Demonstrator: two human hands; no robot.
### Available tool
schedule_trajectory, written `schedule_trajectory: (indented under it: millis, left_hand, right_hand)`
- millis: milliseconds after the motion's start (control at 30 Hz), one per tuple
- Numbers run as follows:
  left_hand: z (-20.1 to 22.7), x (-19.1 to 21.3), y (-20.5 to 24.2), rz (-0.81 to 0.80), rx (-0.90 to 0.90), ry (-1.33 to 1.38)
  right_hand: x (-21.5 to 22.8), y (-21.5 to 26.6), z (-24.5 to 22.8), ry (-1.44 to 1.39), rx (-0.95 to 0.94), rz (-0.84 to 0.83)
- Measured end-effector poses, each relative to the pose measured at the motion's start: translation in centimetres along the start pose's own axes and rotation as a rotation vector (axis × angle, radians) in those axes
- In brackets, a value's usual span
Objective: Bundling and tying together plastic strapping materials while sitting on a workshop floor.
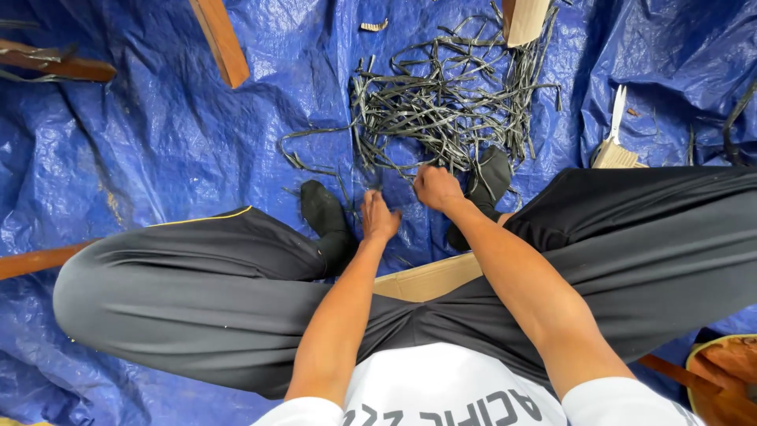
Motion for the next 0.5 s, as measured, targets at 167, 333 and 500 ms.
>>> schedule_trajectory:
  millis: [167,333,500]
  left_hand:
    - [8.0,7.4,-1.0,0.281,-0.422,0.264]
    - [3.8,9.9,-1.3,0.351,-0.038,-0.100]
    - [-4.3,5.1,-3.5,0.106,0.245,0.045]
  right_hand:
    - [2.2,0.4,-0.4,-0.201,-0.031,0.221]
    - [4.2,2.2,-2.0,-0.235,-0.034,0.346]
    - [2.1,4.7,-5.4,-0.168,0.243,0.091]
Point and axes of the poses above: each hand's wrist, its own y-axis away from the middle knuckle, its own x-axis out of the back of the hand, z = x × y, the point moved 5 cm from there along -y, towards the middle knuckle, and after that the axes turned 14 degrees about -x, right-handed, at the moved point
